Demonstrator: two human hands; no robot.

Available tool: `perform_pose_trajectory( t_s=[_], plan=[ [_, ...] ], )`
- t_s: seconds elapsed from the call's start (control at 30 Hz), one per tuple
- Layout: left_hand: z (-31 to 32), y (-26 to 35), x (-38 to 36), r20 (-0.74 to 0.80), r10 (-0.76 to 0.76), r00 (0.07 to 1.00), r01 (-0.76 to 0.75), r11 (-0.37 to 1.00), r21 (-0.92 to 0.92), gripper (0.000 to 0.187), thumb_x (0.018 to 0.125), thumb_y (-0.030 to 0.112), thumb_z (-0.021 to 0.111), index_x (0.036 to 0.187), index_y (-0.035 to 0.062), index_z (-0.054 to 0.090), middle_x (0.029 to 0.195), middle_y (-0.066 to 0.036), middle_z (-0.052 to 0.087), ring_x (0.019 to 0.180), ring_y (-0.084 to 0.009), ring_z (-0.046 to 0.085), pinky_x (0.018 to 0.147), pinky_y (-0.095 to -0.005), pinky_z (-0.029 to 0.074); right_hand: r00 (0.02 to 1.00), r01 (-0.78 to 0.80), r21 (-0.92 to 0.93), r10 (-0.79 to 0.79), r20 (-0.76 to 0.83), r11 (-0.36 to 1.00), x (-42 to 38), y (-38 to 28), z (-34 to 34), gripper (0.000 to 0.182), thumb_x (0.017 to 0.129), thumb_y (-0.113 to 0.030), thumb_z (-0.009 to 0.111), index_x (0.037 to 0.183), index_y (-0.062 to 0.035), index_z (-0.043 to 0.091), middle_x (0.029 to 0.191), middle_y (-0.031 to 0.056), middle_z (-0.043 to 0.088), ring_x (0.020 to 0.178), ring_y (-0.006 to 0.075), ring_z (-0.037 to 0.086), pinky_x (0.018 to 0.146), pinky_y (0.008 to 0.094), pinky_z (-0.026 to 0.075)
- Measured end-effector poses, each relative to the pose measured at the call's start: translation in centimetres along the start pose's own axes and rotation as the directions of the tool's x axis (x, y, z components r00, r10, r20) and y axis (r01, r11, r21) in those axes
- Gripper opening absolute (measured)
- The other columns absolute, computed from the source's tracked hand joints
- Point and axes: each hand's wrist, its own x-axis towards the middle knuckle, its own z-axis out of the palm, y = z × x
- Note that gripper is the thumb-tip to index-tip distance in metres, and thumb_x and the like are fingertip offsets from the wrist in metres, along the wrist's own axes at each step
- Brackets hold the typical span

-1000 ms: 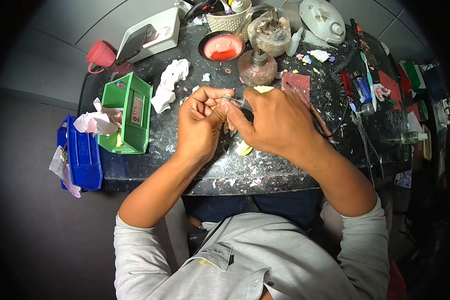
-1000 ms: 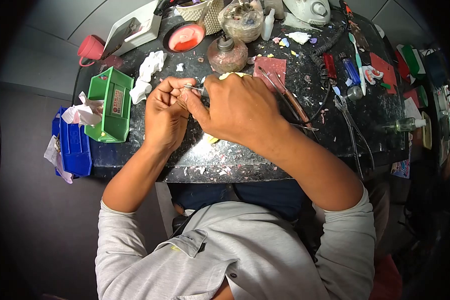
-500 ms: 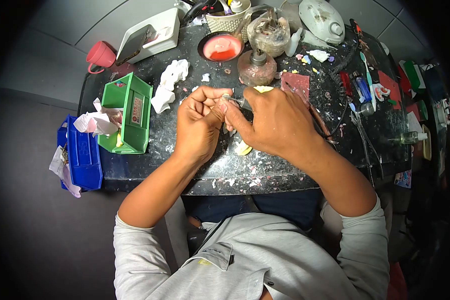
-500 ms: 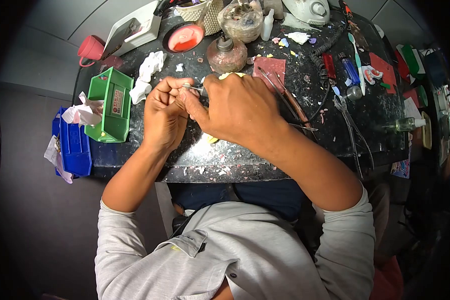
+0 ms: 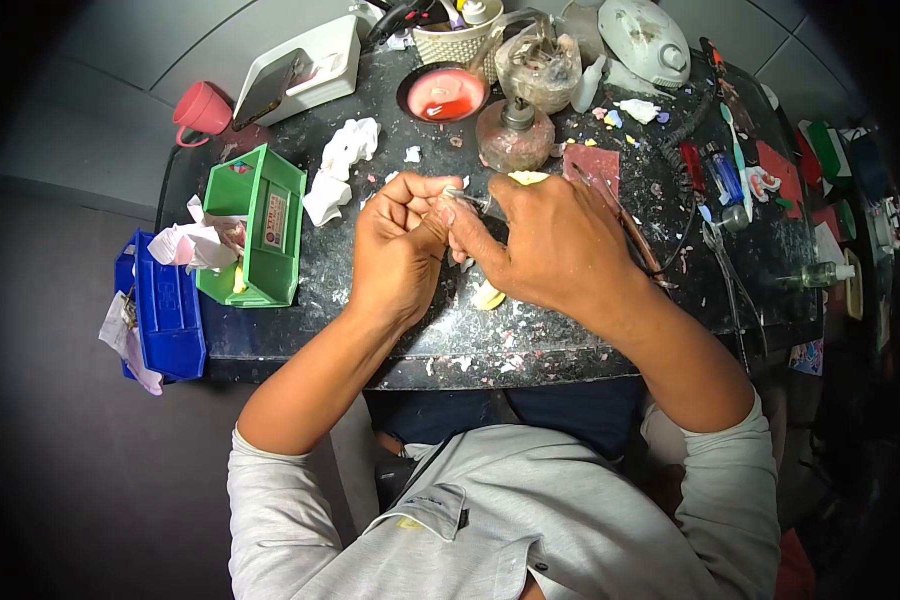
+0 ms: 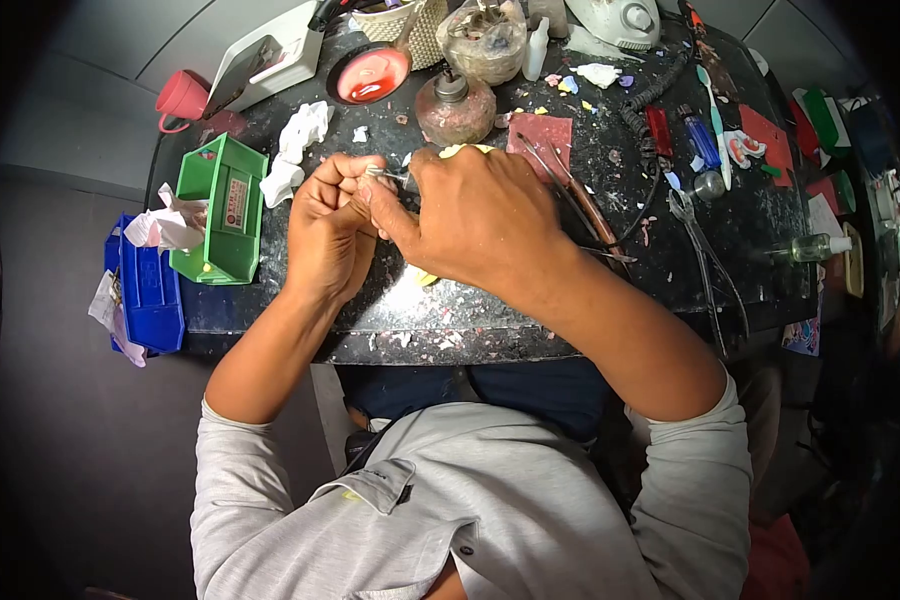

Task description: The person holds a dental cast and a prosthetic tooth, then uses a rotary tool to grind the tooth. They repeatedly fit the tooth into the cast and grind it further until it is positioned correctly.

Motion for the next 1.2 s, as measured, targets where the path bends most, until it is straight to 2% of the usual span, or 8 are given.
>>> perform_pose_trajectory(
  t_s=[0.4,0.5,0.6,0.67,0.9,0.97,1.1,1.2],
  plan=[
    [0.32,0.07,0.0,-0.034,-0.007,0.999,0.011,0.995,0.101,0.015,0.103,-0.005,0.062,0.118,-0.0072,0.063,0.088,-0.011,0.071,0.066,-0.0133,0.064,0.061,-0.027,0.054,1.0,-0.018,0.001,0.018,-0.018,1.0,-0.16,-0.22,0.06,0.061,0.098,-0.052,0.064,0.079,0.0051,0.073,0.065,0.0292,0.067,0.061,0.0432,0.072,0.061,0.0517,0.059],
    [0.02,0.03,-0.07,0.01,0.007,1.0,-0.008,0.993,0.117,0.015,0.103,-0.005,0.062,0.118,-0.0072,0.063,0.087,-0.011,0.071,0.065,-0.0131,0.064,0.061,-0.0267,0.053,0.999,-0.034,0.047,0.033,0.028,0.998,-0.07,-0.27,-0.22,0.06,0.098,-0.051,0.064,0.079,0.0052,0.074,0.064,0.0288,0.067,0.061,0.0428,0.072,0.061,0.0513,0.059],
    [0.24,0.09,0.02,-0.007,-0.011,1.0,0.012,0.991,0.13,0.015,0.103,-0.004,0.062,0.118,-0.0073,0.063,0.088,-0.011,0.071,0.065,-0.0128,0.063,0.06,-0.0266,0.053,1.0,0.0,0.005,0.0,-0.014,1.0,-0.07,-0.07,0.09,0.06,0.097,-0.051,0.065,0.079,0.0052,0.074,0.063,0.0282,0.067,0.06,0.0427,0.072,0.061,0.051,0.059],
    [-0.21,-0.05,0.13,0.031,-0.008,0.999,0.005,0.994,0.107,0.015,0.103,-0.004,0.063,0.117,-0.0075,0.063,0.088,-0.011,0.071,0.064,-0.0126,0.063,0.06,-0.0265,0.053,1.0,-0.015,0.01,0.015,0.004,1.0,-0.06,0.02,-0.23,0.06,0.098,-0.051,0.064,0.079,0.0051,0.074,0.063,0.0273,0.067,0.06,0.0428,0.072,0.061,0.0508,0.059],
    [-0.05,-0.18,0.02,-0.001,-0.007,1.0,0.007,0.99,0.142,0.014,0.103,-0.003,0.063,0.117,-0.0074,0.063,0.087,-0.01,0.071,0.063,-0.0121,0.062,0.06,-0.0256,0.053,1.0,-0.018,-0.019,0.018,0.008,1.0,-0.17,-0.05,0.15,0.062,0.098,-0.053,0.063,0.08,0.0049,0.074,0.066,0.0283,0.068,0.063,0.0432,0.073,0.062,0.0512,0.06],
    [-0.32,-0.17,0.12,0.024,0.005,1.0,-0.009,0.986,0.168,0.014,0.103,-0.004,0.063,0.116,-0.0077,0.063,0.087,-0.01,0.071,0.064,-0.0118,0.062,0.06,-0.0252,0.052,0.997,-0.047,-0.015,0.047,0.059,0.999,0.0,-0.25,-0.21,0.062,0.098,-0.053,0.063,0.08,0.0051,0.074,0.067,0.0291,0.068,0.064,0.0435,0.073,0.063,0.0514,0.06],
    [-0.03,0.01,0.1,0.013,0.004,1.0,-0.006,0.98,0.199,0.013,0.103,-0.004,0.063,0.116,-0.008,0.063,0.087,-0.01,0.071,0.064,-0.0115,0.063,0.06,-0.0252,0.052,1.0,-0.01,-0.016,0.01,0.014,1.0,-0.09,-0.04,0.2,0.063,0.099,-0.053,0.062,0.08,0.0053,0.074,0.067,0.0288,0.068,0.064,0.0436,0.073,0.063,0.0516,0.06],
    [-0.28,-0.07,0.05,0.028,0.022,0.999,-0.027,0.979,0.201,0.013,0.103,-0.004,0.062,0.116,-0.0082,0.063,0.086,-0.01,0.071,0.064,-0.0114,0.063,0.06,-0.0252,0.052,0.996,-0.052,-0.015,0.053,0.069,0.999,-0.06,-0.26,-0.27,0.062,0.098,-0.053,0.062,0.081,0.0053,0.074,0.068,0.0291,0.069,0.065,0.0436,0.074,0.064,0.0516,0.06]
  ],
)
